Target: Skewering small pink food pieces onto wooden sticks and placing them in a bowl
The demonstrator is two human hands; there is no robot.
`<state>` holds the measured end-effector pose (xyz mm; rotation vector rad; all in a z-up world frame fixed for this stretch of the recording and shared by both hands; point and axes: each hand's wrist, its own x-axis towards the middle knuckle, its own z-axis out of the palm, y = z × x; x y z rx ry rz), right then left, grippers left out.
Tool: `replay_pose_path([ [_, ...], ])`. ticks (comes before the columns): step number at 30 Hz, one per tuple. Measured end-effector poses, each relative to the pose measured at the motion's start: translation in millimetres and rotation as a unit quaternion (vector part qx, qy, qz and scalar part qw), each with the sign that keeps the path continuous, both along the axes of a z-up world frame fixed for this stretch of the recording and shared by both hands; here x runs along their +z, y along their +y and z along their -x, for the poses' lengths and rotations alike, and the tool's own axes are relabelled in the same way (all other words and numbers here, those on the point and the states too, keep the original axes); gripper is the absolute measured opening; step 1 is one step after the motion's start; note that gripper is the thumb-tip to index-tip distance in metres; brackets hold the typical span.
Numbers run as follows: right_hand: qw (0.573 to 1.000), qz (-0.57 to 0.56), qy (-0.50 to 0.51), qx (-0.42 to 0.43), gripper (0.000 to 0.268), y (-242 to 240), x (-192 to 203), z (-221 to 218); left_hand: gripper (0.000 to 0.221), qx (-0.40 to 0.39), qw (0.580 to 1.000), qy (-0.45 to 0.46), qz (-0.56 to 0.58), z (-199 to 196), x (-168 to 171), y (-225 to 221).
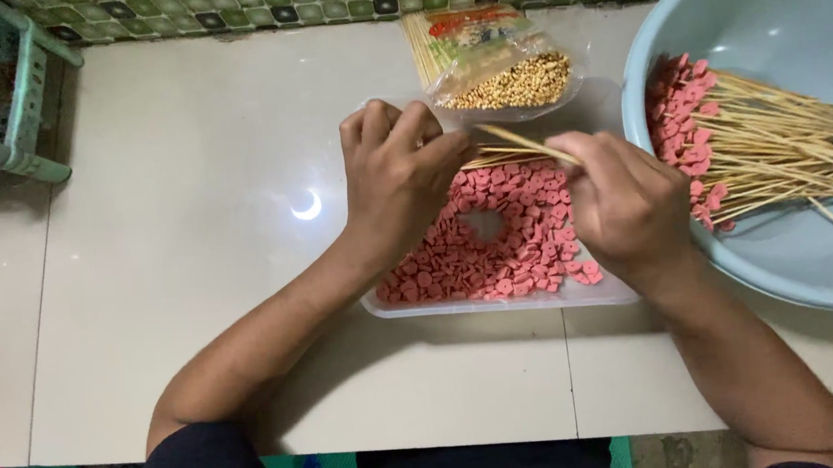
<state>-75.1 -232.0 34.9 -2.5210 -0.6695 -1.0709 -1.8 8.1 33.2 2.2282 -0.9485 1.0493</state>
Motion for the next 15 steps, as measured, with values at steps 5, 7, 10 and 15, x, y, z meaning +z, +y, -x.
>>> replay_pose_path([
  [5, 0.976, 0.103, 0.172, -0.085, 0.024, 1.8, 11.2, -2.2, 0.013, -0.002, 0.998, 0.054, -0.031, -2.4, 0.3, 2.9],
  [7, 0.962, 0.119, 0.224, -0.099, 0.025, 2.2, 16.0, -4.6, 0.013, -0.003, 0.997, 0.072, -0.034, -3.0, -2.6, 3.8],
  [10, 0.934, 0.140, 0.311, -0.105, 0.024, 6.2, 26.0, -13.3, 0.010, 0.013, 0.994, 0.095, -0.060, -7.7, -1.5, 8.4],
  [15, 0.873, 0.163, 0.440, -0.131, 0.025, 15.2, 18.3, -39.9, 0.015, 0.014, 0.983, 0.128, -0.134, -17.4, -1.5, 21.4],
])
